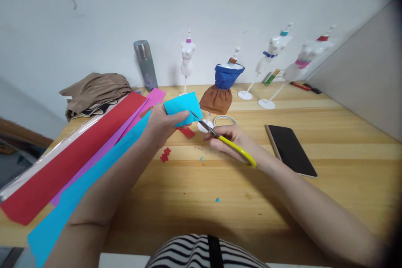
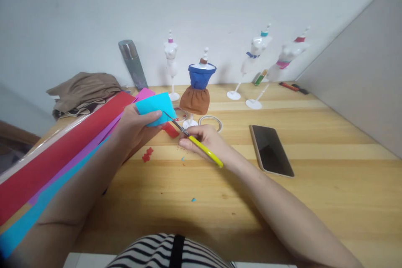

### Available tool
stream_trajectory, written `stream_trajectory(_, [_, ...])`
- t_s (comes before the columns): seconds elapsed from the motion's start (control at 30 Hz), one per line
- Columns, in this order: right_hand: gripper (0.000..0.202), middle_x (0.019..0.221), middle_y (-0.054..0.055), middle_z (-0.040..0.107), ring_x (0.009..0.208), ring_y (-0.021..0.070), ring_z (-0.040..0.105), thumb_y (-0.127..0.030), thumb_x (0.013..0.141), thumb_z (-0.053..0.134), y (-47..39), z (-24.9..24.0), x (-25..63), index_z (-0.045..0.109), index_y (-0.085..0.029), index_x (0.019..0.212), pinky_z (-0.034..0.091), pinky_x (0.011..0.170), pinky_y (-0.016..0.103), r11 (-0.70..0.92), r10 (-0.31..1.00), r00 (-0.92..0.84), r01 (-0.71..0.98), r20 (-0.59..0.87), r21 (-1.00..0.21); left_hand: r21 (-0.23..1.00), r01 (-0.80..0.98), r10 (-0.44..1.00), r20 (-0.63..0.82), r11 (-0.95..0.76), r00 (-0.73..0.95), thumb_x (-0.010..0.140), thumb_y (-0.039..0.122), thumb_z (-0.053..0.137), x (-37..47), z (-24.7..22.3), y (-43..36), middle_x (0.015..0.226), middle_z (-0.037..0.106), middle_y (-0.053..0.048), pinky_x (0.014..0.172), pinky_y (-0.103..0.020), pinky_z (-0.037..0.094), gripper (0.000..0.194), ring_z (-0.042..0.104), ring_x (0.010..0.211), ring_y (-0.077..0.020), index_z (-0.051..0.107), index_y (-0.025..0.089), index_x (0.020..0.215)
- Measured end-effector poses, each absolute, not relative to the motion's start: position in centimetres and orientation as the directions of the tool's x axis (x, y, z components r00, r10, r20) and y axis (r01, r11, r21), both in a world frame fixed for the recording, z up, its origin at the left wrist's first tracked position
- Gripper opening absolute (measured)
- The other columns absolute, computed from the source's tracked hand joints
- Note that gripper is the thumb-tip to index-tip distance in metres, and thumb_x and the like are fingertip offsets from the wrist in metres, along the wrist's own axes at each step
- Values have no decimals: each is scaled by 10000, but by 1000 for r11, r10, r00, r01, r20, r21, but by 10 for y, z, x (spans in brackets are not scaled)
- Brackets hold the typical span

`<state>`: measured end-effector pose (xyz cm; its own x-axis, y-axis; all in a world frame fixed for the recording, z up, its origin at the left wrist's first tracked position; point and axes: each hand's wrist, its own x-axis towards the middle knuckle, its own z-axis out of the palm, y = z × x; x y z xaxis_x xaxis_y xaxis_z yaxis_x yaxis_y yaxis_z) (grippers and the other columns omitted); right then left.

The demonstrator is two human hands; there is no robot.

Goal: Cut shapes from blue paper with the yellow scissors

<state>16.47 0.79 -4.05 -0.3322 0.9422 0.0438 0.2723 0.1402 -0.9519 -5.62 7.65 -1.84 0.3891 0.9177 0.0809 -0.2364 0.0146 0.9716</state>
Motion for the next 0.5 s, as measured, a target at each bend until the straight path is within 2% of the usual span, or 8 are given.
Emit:
stream_trajectory(0.17, [560, 669, -20, 475, 625, 124, 374, -706, 777, 838, 7, -38, 164, 650, -179, 757, 321, 592, 283, 114, 943, -331, 268, 19, -957, 970, -241, 923, 68, 27, 378, 697, 265, 939, -56, -16, 74, 752, 733, -34, 733, -308, 597, 221, 732, 797, -204, 772, 158, 794])
stream_trajectory(0.33, [574, 702, 16, 545, 666, 171, 461, -748, 760, 834, 8, -39, 165, 718, -188, 810, 374, 594, 297, 132, 950, -310, 273, 43, -953, 971, -237, 931, 73, 15, 357, 672, 275, 946, -55, -14, 72, 744, 738, -43, 708, -310, 601, 238, 743, 803, -221, 776, 151, 783])
stream_trajectory(0.5, [585, 669, 14, 505, 631, 171, 423, -777, 748, 837, 9, -41, 167, 704, -208, 763, 341, 562, 310, 150, 946, -321, 280, 55, -948, 983, -175, 950, 109, -58, 293, 669, 278, 941, -55, -13, 73, 716, 740, -46, 627, -276, 583, 226, 701, 701, -181, 764, 145, 713])
